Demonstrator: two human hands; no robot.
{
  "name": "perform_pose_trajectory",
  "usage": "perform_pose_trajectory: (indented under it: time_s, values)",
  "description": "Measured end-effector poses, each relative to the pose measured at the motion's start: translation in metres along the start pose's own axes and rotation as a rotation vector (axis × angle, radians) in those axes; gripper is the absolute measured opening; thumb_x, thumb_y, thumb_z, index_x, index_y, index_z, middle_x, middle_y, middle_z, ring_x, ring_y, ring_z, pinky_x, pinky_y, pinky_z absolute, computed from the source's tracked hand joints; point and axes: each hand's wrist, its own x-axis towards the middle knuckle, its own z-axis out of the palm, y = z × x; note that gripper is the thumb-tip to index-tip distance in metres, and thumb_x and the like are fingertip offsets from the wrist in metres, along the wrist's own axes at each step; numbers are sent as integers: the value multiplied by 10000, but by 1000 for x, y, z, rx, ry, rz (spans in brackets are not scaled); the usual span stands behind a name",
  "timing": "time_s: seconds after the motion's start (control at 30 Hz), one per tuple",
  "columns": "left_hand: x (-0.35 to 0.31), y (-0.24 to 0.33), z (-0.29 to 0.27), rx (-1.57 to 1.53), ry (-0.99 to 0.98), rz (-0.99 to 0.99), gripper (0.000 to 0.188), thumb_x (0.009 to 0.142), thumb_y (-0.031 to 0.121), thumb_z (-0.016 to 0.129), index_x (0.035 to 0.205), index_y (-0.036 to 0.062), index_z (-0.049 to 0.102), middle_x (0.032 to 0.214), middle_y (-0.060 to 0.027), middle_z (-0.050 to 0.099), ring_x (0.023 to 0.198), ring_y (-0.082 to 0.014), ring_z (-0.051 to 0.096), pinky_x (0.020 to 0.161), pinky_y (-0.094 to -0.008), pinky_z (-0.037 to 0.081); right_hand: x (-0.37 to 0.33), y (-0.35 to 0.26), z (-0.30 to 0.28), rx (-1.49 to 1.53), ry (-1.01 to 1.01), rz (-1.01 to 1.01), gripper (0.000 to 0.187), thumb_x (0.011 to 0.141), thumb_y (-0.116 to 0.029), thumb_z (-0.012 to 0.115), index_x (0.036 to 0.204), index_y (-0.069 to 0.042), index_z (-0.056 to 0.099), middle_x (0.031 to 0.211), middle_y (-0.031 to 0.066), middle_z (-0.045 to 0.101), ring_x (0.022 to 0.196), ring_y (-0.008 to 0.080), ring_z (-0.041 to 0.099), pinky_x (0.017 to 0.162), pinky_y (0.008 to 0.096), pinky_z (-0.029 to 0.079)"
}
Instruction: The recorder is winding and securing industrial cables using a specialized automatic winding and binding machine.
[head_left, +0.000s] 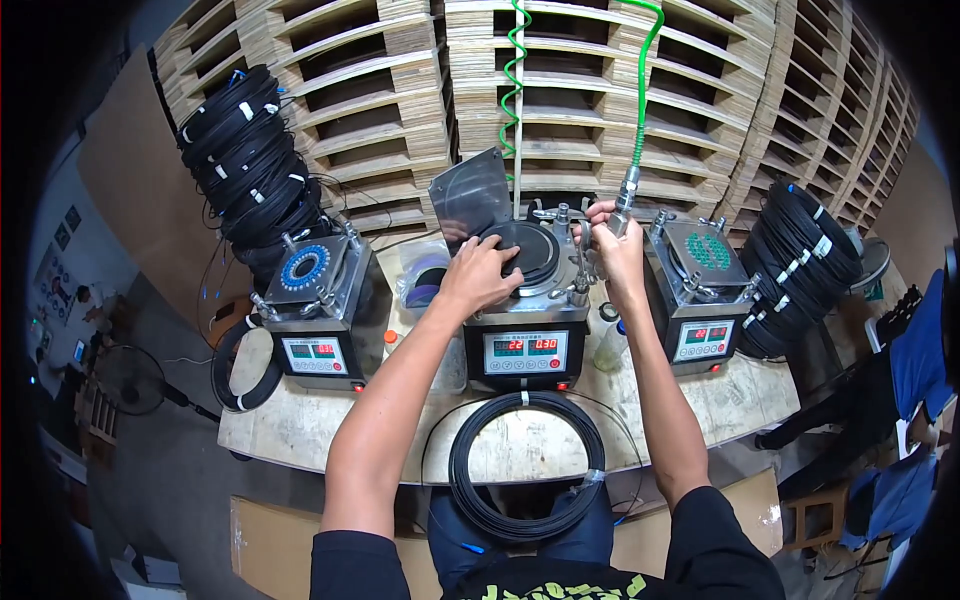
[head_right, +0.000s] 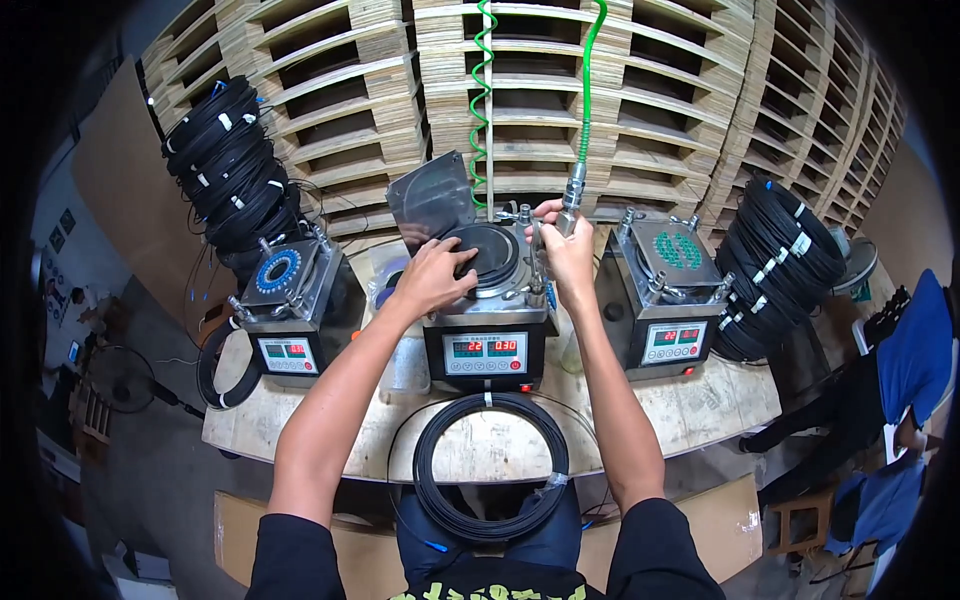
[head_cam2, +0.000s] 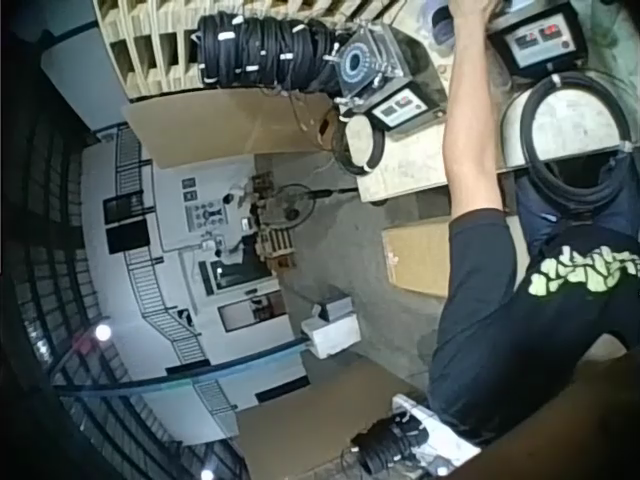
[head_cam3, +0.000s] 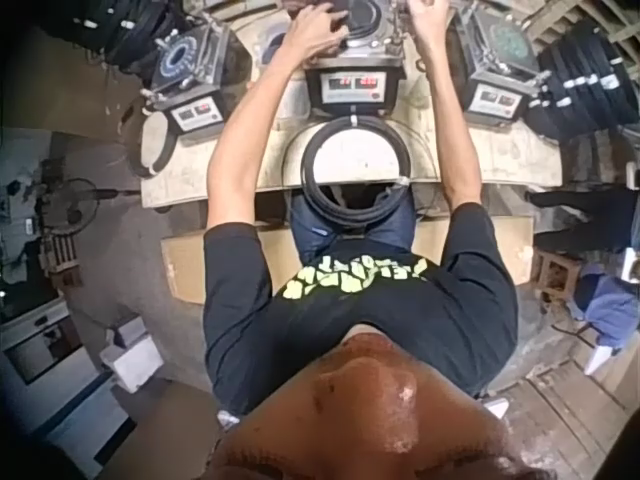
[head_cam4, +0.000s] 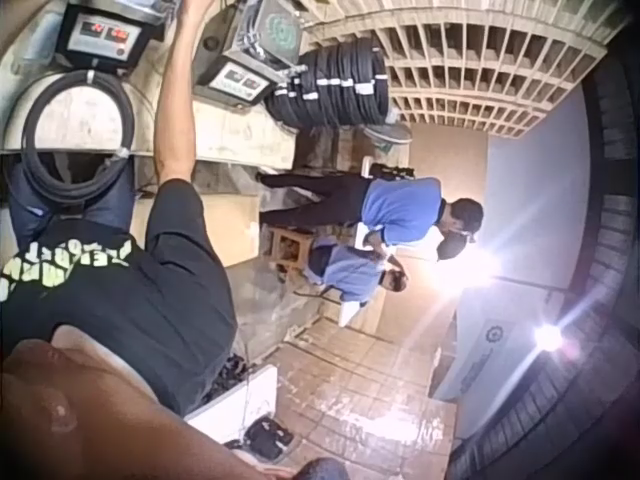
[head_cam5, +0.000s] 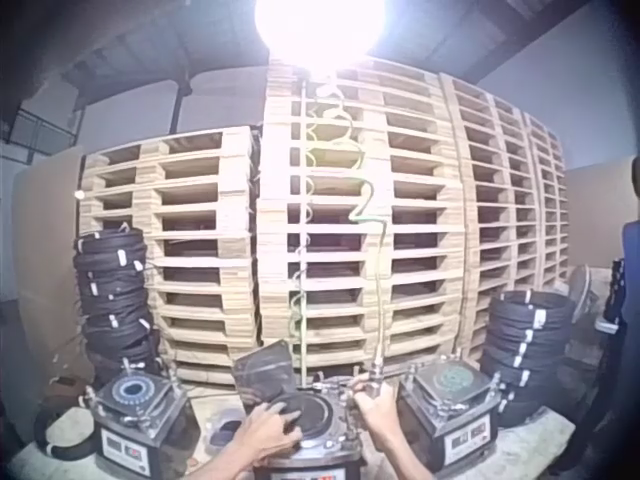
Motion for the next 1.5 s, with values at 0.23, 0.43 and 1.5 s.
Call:
perform_pose_trajectory:
  time_s: [0.23, 0.43, 1.5]
  values:
    - [4, -9, 4, 67, -81, 71, 446, 960, 403, 567, 1329, 159, 623, 1393, -148, 524, 1251, -375, 499, 1063, -473, 420, 0, 0, -3, 38, -13, 40, 162, 859, 6, 515, 1001, -8, 592, 830, 43, 616, 750, 149, 675, 690, 268, 545]
    - [10, -19, 15, -239, 149, -28, 341, 997, 311, 519, 1202, 85, 672, 1257, -189, 585, 1148, -404, 542, 992, -465, 441, 17, 2, 3, 56, -64, 47, 156, 884, -1, 528, 1028, 10, 586, 859, 62, 626, 805, 189, 709, 742, 294, 574]
    - [20, -28, 54, -467, 706, -468, 410, 843, 57, 512, 1243, -28, 468, 1252, -278, 514, 1194, -427, 491, 1046, -468, 361, 47, 74, -90, -855, -134, -290, 382, 922, 23, 478, 1293, -24, 554, 1095, 242, 661, 1046, 360, 653, 922, 415, 503]
